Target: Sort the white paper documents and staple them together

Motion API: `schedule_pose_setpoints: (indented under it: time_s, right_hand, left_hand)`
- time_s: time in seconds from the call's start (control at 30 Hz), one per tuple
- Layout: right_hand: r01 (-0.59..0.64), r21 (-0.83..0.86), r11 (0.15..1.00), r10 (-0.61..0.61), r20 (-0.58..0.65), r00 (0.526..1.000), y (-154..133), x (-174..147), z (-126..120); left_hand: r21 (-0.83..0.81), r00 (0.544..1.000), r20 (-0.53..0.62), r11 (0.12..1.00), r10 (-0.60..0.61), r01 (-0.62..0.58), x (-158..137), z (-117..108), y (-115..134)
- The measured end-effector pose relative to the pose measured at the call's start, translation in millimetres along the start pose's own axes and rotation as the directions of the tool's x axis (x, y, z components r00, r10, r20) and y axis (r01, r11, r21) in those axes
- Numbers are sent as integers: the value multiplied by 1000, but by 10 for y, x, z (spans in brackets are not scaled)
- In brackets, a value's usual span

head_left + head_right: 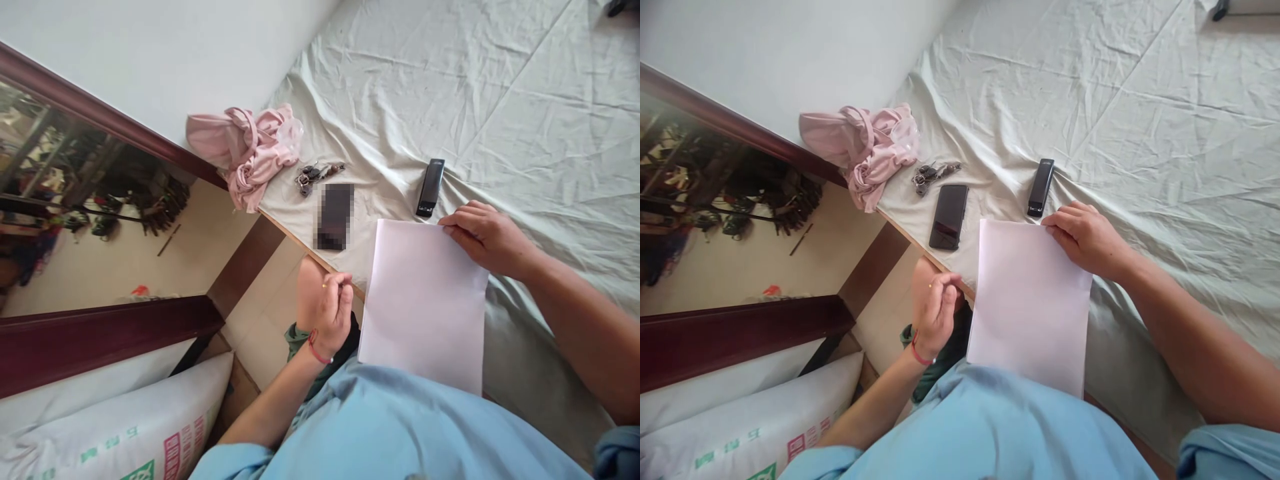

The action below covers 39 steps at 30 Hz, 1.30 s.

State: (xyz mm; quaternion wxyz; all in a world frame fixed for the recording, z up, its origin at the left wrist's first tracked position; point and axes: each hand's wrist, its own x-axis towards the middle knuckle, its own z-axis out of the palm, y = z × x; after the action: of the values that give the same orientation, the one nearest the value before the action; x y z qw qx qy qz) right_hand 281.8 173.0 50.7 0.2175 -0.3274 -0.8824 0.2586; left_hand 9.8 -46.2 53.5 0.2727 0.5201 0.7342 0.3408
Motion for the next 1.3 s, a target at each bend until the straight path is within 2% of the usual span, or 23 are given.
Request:
schedule_pose_setpoints:
  time_s: [0.1, 0.13, 0.27, 0.37, 0.47, 0.63, 0.77, 0.97, 1.13, 1.3]
  right_hand:
    - [26, 13, 1000, -26, -15, 1000, -34, 32, -34]
    - [31, 10, 999, -30, -10, 999, -33, 40, -31]
    - [-30, -138, 990, 29, -15, 999, -29, 59, 54]
    - [-128, -319, 939, 104, -92, 990, -91, 68, 196]
    - [-132, -373, 919, 90, -129, 988, -183, 82, 373]
    - [-130, -247, 960, 87, -177, 980, -221, 93, 561]
    - [-150, -191, 970, 106, -224, 969, -173, 85, 547]
    - [-94, -127, 987, 69, -189, 980, -203, 72, 483]
    - [-163, -146, 976, 127, -229, 965, -219, 51, 471]
    - [-73, -152, 986, 41, -210, 977, -184, 44, 493]
  left_hand:
    - [-238, 999, 40, 971, -1, 11, 425, 138, 169]
    - [-265, 998, 62, 964, -5, 22, 561, 213, 204]
    - [-213, 982, 177, 977, 61, -23, 998, 513, 229]
    - [-128, 970, 224, 989, 97, -69, 1151, 643, 200]
    - [-145, 963, 222, 982, 153, -122, 1166, 698, 178]
    - [-158, 967, 150, 970, 207, -184, 1083, 718, 123]
    - [-195, 965, 175, 968, 194, -159, 1063, 710, 85]
    - [-173, 971, 150, 972, 186, -160, 1081, 721, 72]
    - [-168, 974, 122, 971, 193, -171, 1078, 740, 64]
    - [-191, 964, 157, 964, 216, -184, 1066, 726, 77]
